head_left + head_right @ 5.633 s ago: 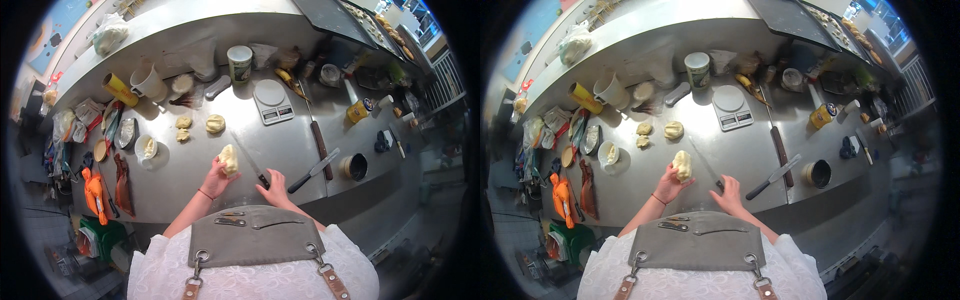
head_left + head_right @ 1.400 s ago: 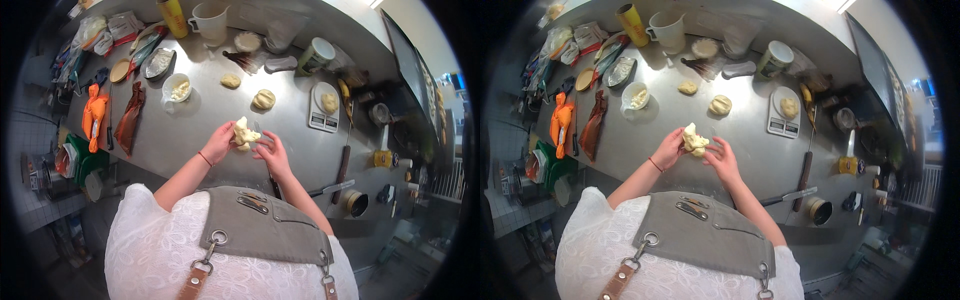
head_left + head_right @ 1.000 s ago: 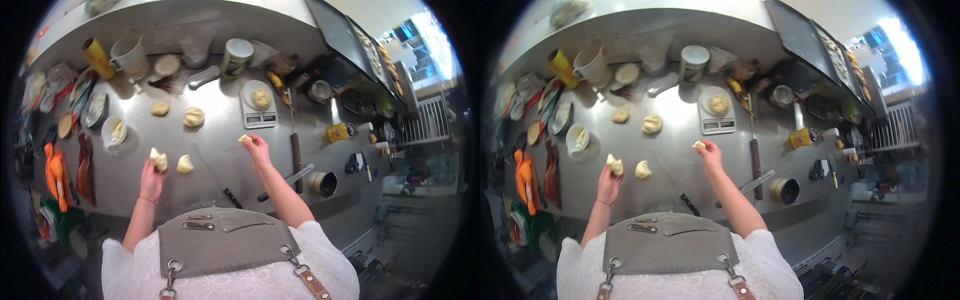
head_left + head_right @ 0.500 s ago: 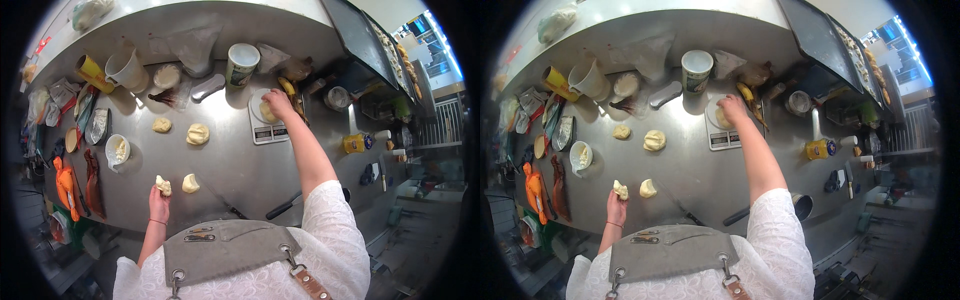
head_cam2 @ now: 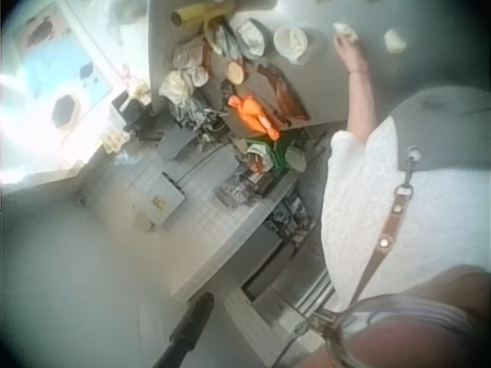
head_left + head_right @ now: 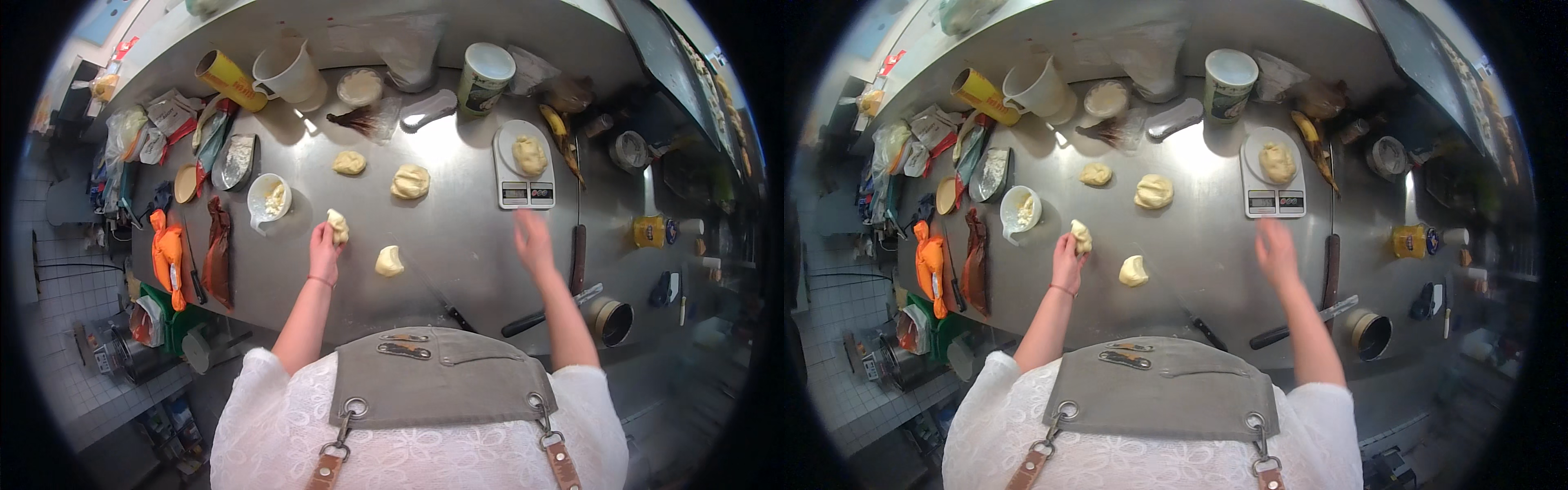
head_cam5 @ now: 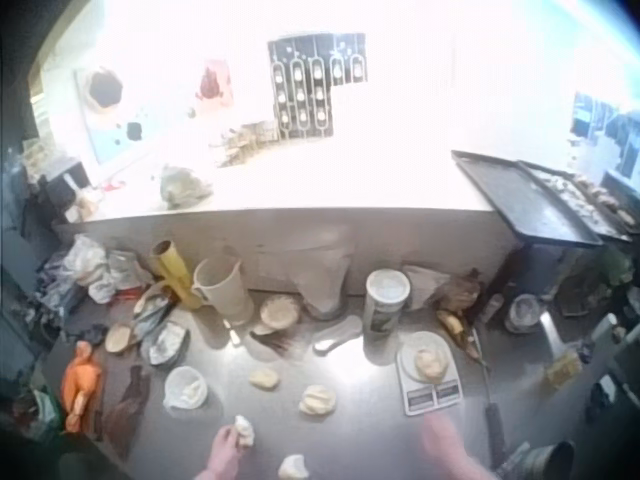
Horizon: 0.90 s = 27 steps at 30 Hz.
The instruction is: The person retrieves dough from a walk-in cooler, places it on a stainless steel counter, and portions it into smaller pieces using a knife. They weigh portions on a digital scale, then roll out individual pieces into flat sheets using a rolling pin.
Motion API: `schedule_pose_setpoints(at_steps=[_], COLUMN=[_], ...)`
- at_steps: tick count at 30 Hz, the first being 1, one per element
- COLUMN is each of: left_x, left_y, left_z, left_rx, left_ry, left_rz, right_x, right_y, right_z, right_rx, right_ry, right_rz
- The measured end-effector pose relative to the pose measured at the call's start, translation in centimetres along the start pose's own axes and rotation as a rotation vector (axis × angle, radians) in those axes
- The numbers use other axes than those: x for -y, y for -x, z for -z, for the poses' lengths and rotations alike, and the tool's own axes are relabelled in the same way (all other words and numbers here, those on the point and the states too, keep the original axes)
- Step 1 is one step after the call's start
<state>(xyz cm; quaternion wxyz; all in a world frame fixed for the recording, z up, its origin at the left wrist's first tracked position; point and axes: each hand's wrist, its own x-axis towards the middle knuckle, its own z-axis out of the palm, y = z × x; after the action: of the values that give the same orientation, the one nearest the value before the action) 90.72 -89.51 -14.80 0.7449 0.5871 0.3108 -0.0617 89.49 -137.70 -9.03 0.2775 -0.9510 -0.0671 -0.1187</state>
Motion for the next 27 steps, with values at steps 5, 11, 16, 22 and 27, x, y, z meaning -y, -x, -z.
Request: schedule_pose_setpoints(at_steps=[5, 11, 16, 22, 27], left_x=[-2.2, -2.7, -0.1, 5.3, 4.3], left_y=[-5.4, -9.3, -1.5, 8.1, 7.6], left_z=[-0.7, -2.4, -3.8, -4.4, -3.5], left_rx=[-0.124, -0.023, 0.199, 0.499, 0.43], left_ry=[-0.323, -0.87, -0.896, -1.186, -1.084], left_rz=[-0.374, -0.674, -0.791, -0.7, -0.432], right_x=[6.9, 10.9, 10.0, 9.3, 9.9], right_y=[18.1, 27.7, 28.2, 24.2, 22.1], right_z=[-0.3, 0.3, -1.1, -3.8, -5.3], right_rx=[0.061, 0.04, 0.119, 0.228, 0.36], right_ry=[-0.21, -0.219, -0.22, -0.151, -0.112], right_rz=[-0.435, -0.515, -0.513, -0.319, -0.281])
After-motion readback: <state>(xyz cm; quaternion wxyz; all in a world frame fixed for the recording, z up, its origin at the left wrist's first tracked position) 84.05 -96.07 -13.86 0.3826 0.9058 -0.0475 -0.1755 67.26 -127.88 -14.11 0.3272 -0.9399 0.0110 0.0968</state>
